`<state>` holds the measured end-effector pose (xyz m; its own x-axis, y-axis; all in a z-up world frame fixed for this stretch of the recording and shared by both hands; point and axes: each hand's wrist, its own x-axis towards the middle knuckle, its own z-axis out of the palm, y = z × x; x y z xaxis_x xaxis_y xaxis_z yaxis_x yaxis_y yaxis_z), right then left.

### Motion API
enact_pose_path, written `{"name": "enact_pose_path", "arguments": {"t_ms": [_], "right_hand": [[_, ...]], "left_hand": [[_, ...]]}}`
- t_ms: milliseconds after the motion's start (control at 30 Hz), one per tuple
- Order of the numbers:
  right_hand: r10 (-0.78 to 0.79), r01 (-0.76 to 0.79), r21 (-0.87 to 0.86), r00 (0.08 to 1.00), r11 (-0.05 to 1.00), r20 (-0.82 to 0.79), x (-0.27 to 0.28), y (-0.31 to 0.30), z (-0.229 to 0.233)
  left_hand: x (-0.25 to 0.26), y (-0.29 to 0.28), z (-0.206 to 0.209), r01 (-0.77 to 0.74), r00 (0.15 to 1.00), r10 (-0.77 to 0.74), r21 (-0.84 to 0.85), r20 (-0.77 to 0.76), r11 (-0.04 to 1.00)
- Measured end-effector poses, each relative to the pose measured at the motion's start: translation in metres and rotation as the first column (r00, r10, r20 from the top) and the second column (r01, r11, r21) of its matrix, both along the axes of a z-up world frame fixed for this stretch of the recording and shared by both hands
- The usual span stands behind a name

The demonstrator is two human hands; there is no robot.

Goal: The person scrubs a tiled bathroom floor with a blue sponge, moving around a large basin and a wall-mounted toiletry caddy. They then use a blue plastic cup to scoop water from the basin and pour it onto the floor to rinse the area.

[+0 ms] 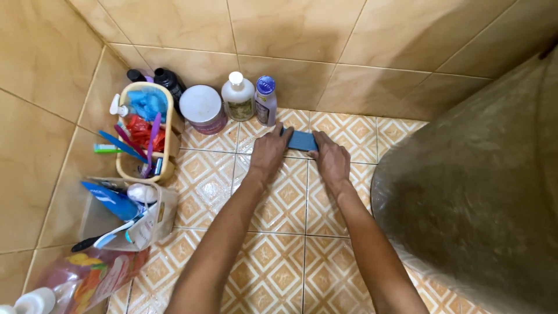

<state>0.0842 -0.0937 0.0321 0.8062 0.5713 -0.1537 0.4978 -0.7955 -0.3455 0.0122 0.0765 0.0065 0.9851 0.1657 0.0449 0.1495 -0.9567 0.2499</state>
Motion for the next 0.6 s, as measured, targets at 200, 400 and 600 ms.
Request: {"name": "enact_pose_path", "arguments": {"t_ms": [200,400,600], "right_hand": [[0.058,-0.058,0.003,0.998,0.998,-0.034,-0.012,-0.022,-0.017],[0.163,-0.168,-0.044,0.982,0.985,-0.098,-0.089,-0.068,0.0],[0.208,-0.203,0.046,0.96,0.978,-0.187,-0.166,-0.112,0.01]], "left_hand": [[-0.012,-0.003,-0.011,0.082,0.993,-0.085,-0.039,-0.083,0.996],[-0.1,-0.031,0.004,0.184,0.948,-0.218,-0.161,-0.233,0.97],[-0.166,-0.046,0.044,0.329,0.868,-0.41,-0.293,-0.28,0.898]]}}
